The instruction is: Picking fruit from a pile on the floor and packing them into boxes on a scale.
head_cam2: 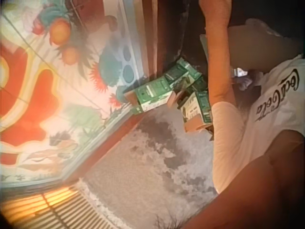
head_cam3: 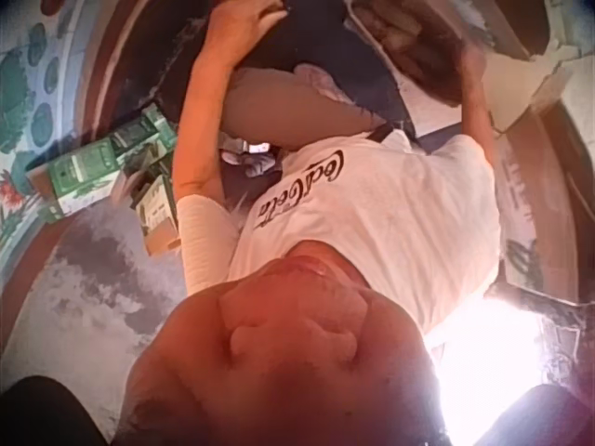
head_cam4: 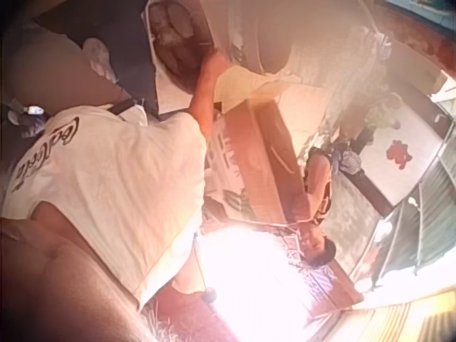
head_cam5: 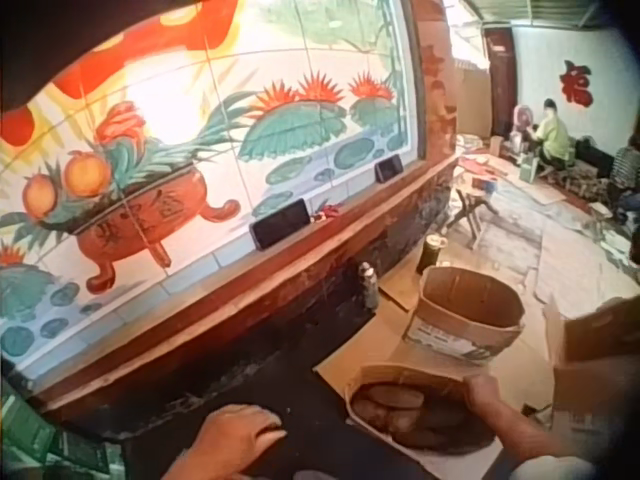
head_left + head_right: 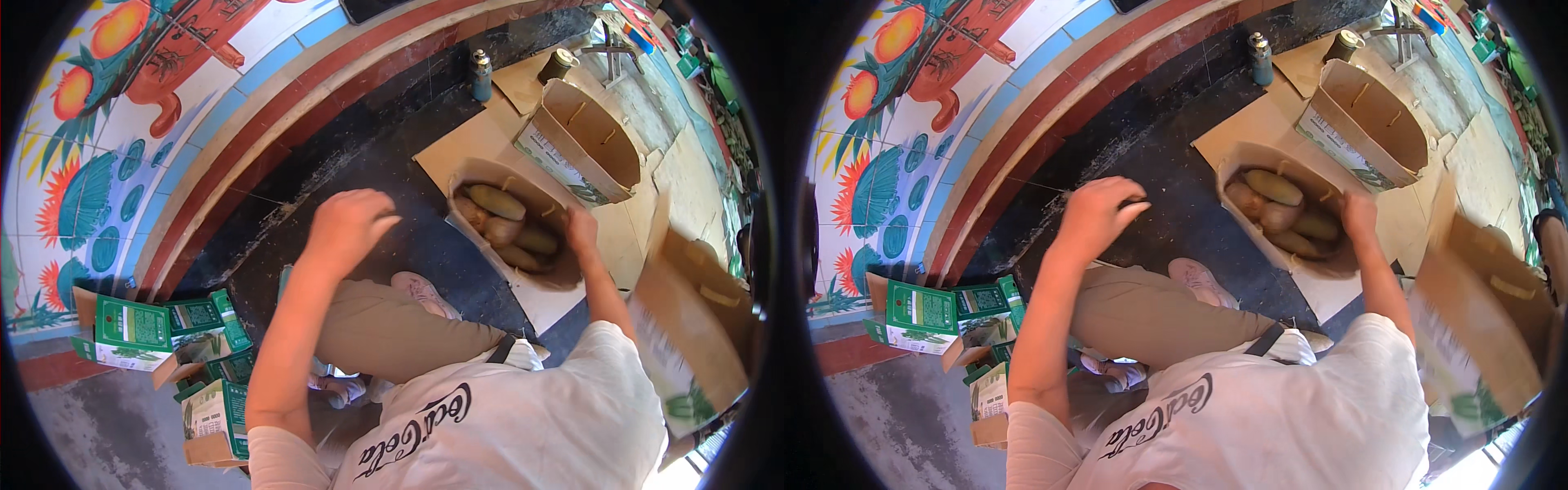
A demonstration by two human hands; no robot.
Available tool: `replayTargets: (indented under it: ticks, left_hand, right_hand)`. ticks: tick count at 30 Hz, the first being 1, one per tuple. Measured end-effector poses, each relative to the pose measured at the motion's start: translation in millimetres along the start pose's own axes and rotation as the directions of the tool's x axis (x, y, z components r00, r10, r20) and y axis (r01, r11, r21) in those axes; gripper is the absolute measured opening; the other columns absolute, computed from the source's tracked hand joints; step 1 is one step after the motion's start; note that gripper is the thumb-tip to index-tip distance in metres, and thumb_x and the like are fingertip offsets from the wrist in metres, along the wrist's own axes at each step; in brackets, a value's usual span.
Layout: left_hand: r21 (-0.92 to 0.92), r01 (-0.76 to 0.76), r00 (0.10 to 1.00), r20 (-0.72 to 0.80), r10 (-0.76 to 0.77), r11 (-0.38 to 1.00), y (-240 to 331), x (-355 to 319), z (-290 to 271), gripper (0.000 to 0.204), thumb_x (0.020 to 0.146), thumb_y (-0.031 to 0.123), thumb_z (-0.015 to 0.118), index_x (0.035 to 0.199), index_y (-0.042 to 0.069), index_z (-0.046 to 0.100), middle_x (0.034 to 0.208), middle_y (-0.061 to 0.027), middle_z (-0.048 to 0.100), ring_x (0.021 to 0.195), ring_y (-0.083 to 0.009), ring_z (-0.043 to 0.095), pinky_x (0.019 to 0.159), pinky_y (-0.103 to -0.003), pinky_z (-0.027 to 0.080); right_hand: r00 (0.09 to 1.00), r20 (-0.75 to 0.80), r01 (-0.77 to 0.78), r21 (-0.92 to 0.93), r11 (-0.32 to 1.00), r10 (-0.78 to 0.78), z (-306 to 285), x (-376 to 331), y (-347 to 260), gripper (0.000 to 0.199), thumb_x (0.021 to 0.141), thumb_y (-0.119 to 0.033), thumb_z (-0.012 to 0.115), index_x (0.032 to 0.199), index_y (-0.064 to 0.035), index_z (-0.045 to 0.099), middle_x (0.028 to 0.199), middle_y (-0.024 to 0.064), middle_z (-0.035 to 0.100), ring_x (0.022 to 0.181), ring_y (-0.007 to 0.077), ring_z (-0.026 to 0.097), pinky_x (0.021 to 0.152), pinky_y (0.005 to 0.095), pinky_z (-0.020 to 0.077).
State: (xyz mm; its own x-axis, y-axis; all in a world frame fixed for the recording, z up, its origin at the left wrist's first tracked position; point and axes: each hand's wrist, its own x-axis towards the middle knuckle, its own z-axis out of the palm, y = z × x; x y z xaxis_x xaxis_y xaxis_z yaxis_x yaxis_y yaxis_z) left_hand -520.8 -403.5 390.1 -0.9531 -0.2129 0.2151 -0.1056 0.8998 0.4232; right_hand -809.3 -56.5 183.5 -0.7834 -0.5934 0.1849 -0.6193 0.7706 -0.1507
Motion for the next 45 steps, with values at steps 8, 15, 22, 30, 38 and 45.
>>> replayTargets:
  ticks: [8, 15, 22, 30, 38, 45]
  left_hand:
    - [-0.002, 0.471, 0.879, -0.086, -0.469, 0.882, -25.0, -127.3, -33.1, 0.014, 0.074, 0.008, 0.066, 0.088, 0.003, 0.062, 0.086, -0.0119, 0.063, 0.082, -0.0309, 0.059, 0.073, -0.036, 0.046]
    - [0.063, 0.604, 0.789, -0.189, -0.585, 0.795, -26.1, -220.3, -27.8, 0.013, 0.077, 0.006, 0.062, 0.089, 0.0, 0.061, 0.088, -0.0162, 0.062, 0.082, -0.0325, 0.059, 0.074, -0.036, 0.046]
    - [-0.099, 0.701, 0.653, -0.309, -0.691, 0.706, -18.8, -270.3, -23.6, 0.014, 0.079, 0.008, 0.061, 0.089, -0.001, 0.061, 0.087, -0.0166, 0.062, 0.081, -0.0318, 0.06, 0.075, -0.036, 0.046]
    - [-0.122, 0.677, 0.631, -0.412, -0.657, 0.726, 3.4, -300.8, -34.0, 0.012, 0.077, 0.008, 0.063, 0.087, 0.001, 0.061, 0.085, -0.0143, 0.063, 0.08, -0.0322, 0.061, 0.071, -0.034, 0.047]
    - [-0.186, 0.733, 0.441, -0.602, -0.665, 0.654, 35.6, -345.1, -52.9, 0.012, 0.077, 0.008, 0.064, 0.087, 0.002, 0.062, 0.083, -0.0139, 0.063, 0.078, -0.0304, 0.061, 0.07, -0.034, 0.047]
    - [-0.286, 0.746, 0.266, -0.699, -0.663, 0.601, 53.8, -384.1, -58.5, 0.01, 0.078, 0.006, 0.063, 0.087, 0.002, 0.062, 0.083, -0.0134, 0.063, 0.076, -0.028, 0.062, 0.069, -0.032, 0.048]
  right_hand:
    - [0.988, 0.072, 0.137, -0.015, 0.99, -0.136, -27.7, 27.6, -55.1, 0.019, 0.076, -0.012, 0.063, 0.092, -0.0062, 0.055, 0.1, 0.0145, 0.057, 0.092, 0.0323, 0.056, 0.076, 0.0416, 0.0471]
    - [0.647, -0.54, 0.546, -0.163, 0.822, -0.538, -197.9, 52.7, -165.4, 0.035, 0.069, -0.01, 0.068, 0.103, -0.0102, 0.059, 0.116, 0.009, 0.054, 0.108, 0.0274, 0.051, 0.093, 0.0451, 0.0375]
    - [0.957, -0.289, -0.057, -0.105, 0.993, 0.024, -282.8, 94.5, -118.6, 0.054, 0.076, -0.038, 0.067, 0.121, -0.0129, 0.051, 0.104, 0.0155, 0.062, 0.098, 0.0344, 0.058, 0.083, 0.0425, 0.044]
    - [0.943, 0.119, 0.303, 0.085, 0.949, -0.311, -198.3, 48.4, -134.1, 0.029, 0.075, -0.019, 0.066, 0.099, -0.0022, 0.062, 0.088, 0.0227, 0.061, 0.087, 0.0395, 0.058, 0.074, 0.0443, 0.0452]
    - [0.893, 0.053, 0.379, 0.45, 0.808, -0.448, -260.8, 30.9, -214.3, 0.021, 0.082, -0.007, 0.057, 0.099, 0.0049, 0.059, 0.078, 0.0174, 0.064, 0.071, 0.0214, 0.062, 0.067, 0.0325, 0.0467]
    - [0.572, -0.082, 0.773, 0.385, 0.504, -0.816, -258.4, 5.7, -350.5, 0.027, 0.079, -0.013, 0.062, 0.103, -0.0002, 0.06, 0.087, 0.022, 0.062, 0.076, 0.0356, 0.06, 0.069, 0.039, 0.0464]
